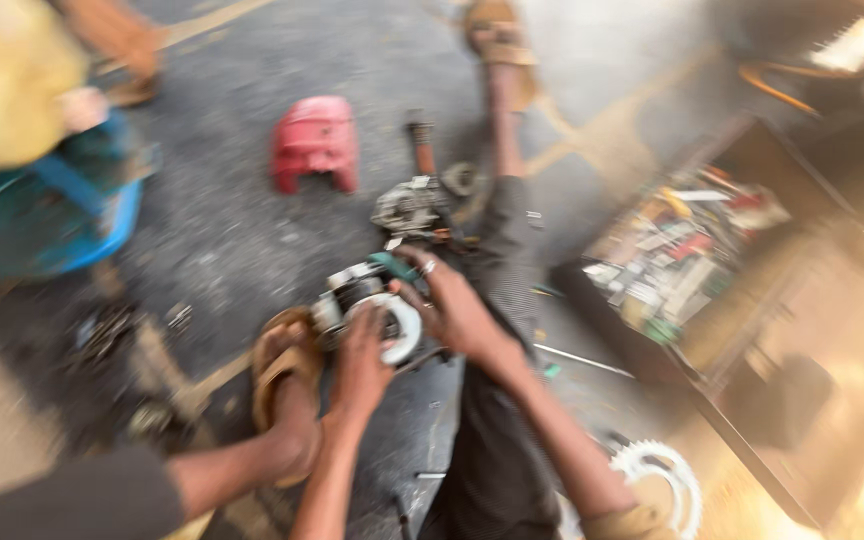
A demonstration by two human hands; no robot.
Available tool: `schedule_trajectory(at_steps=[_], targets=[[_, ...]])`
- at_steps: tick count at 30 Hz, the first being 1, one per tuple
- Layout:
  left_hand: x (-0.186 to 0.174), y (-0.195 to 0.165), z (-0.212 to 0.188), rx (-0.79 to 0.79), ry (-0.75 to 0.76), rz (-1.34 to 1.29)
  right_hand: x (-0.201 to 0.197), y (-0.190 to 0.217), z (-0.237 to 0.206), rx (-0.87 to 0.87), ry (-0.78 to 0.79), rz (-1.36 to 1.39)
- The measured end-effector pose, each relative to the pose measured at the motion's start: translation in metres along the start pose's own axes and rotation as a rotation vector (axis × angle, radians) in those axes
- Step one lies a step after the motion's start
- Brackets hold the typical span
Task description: The person assembles a small engine on the floor, installing a piston and connecting rod, tightening bolts with a T-handle wrench, and attaching a yellow plastic housing. Tools and parts are arranged around the workspace.
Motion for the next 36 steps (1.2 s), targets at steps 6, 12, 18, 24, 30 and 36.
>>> schedule_trajectory(at_steps=[6, 12, 18, 24, 30, 36], targets=[[0.000, -0.002, 0.001, 0.024, 0.061, 0.071, -0.083, -0.089, -0.146, 0.627, -0.519, -0.020], [-0.002, -0.003, 0.001, -0.005, 0.011, -0.084, -0.122, -0.243, -0.231, 0.985, -0.624, -0.162], [0.008, -0.006, 0.001, 0.039, -0.051, 0.041, -0.120, -0.305, -0.222, 1.020, -0.500, -0.379], [0.015, -0.004, 0.002, -0.009, -0.048, 0.126, -0.079, -0.349, -0.177, 1.332, -0.175, -0.349], [0.012, -0.004, 0.006, -0.054, -0.050, 0.104, -0.076, -0.363, -0.174, 1.469, -0.301, -0.085], [0.008, -0.003, 0.007, -0.074, -0.061, 0.113, -0.086, -0.352, -0.171, 1.044, -0.590, 0.440]])
Point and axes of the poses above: each hand's wrist, its own z-axis towards the middle knuckle, its own x-axis out of the palm, y = z × x, the point moved 10 cm from there along z, towards the middle knuckle, and after that the axes turned 7 degrees about x, right-handed, at the moved point
